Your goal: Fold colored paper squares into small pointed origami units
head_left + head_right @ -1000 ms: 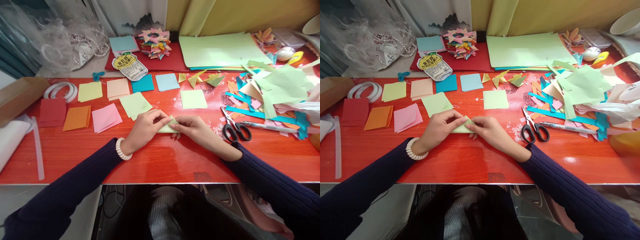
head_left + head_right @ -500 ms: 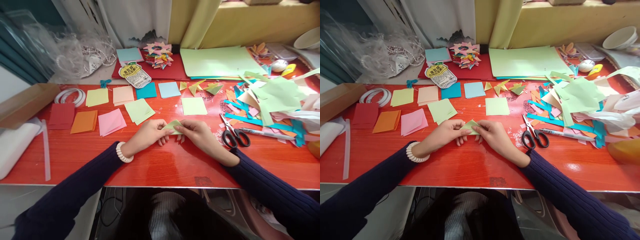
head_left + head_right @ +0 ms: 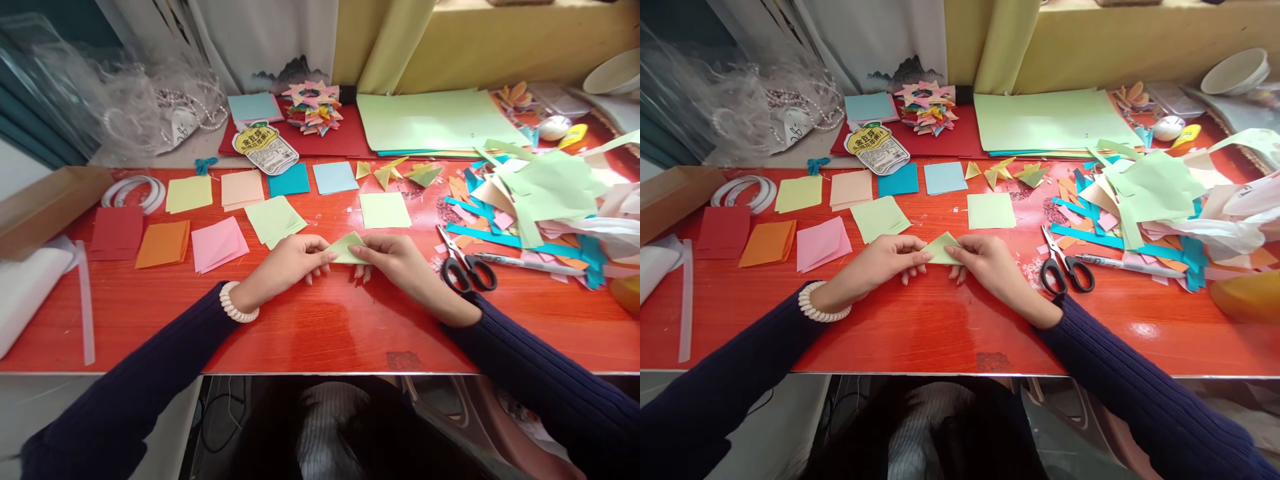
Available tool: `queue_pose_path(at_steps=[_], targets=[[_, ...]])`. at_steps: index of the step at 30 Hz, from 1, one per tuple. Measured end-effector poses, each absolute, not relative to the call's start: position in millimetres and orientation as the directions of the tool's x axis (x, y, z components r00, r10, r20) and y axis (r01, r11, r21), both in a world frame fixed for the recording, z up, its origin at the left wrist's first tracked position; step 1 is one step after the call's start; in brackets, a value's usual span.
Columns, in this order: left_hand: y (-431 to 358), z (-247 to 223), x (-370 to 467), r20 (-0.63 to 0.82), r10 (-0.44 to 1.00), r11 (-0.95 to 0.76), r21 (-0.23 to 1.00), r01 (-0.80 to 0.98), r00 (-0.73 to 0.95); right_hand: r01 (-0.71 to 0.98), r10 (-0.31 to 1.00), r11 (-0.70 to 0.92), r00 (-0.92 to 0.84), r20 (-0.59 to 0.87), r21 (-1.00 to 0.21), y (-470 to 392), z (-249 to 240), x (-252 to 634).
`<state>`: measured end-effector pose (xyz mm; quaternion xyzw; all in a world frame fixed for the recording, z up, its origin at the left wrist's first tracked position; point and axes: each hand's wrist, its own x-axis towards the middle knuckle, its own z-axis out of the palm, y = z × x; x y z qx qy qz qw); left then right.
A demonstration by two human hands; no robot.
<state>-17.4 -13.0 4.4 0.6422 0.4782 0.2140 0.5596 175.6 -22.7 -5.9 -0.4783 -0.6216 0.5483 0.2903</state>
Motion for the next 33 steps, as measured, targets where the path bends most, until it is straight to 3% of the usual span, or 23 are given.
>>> queue_pose_path(at_steps=[3,5,7,9,12,16,21,27,33], targets=[[-12.4,5.7,-18.9,-0.247,0.872,0.050,0.904,0.425,0.423,0.427,0.952,0.088,-0.302,-0.050,-0.900,-25.7,-4.6,176.3],[-11.6,5.3,-20.1,-0.238,0.894,0.042,0.888,0.457,0.379,0.582,0.943,0.330,-0.246,0.226,-0.744,-29.1,-1.9,177.2],[-10.6,4.1,-20.8,-0.248,0.897,0.056,0.885,0.462,0.365,0.638,0.824,0.548,-0.303,0.479,-0.540,-33.9,0.7,177.7],[-10.4,3.1,-20.5,-0.251,0.899,0.054,0.877,0.478,0.360,0.601,0.692,0.704,-0.458,0.558,-0.379,-40.5,0.7,176.3],[-12.5,3.1,-18.2,-0.225,0.917,0.009,0.839,0.545,0.331,0.534,0.598,0.799,-0.660,0.455,-0.277,-52.0,-6.7,170.4],[-17.4,5.8,-14.0,-0.121,0.945,-0.113,0.753,0.649,0.304,0.558,0.620,0.784,-0.712,0.329,-0.270,-62.0,-17.6,162.5],[-21.1,7.4,-11.7,-0.050,0.932,-0.246,0.638,0.730,0.358,0.563,0.685,0.727,-0.642,0.345,-0.394,-61.5,-17.4,161.8],[-25.0,2.1,-11.7,-0.019,0.880,-0.384,0.561,0.733,0.475,0.535,0.619,0.785,-0.694,0.367,-0.313,-59.0,-23.8,174.2],[-26.1,0.0,-10.9,-0.076,0.894,-0.347,0.508,0.788,0.442,0.554,0.642,0.766,-0.695,0.325,-0.328,-55.0,-23.1,184.4]])
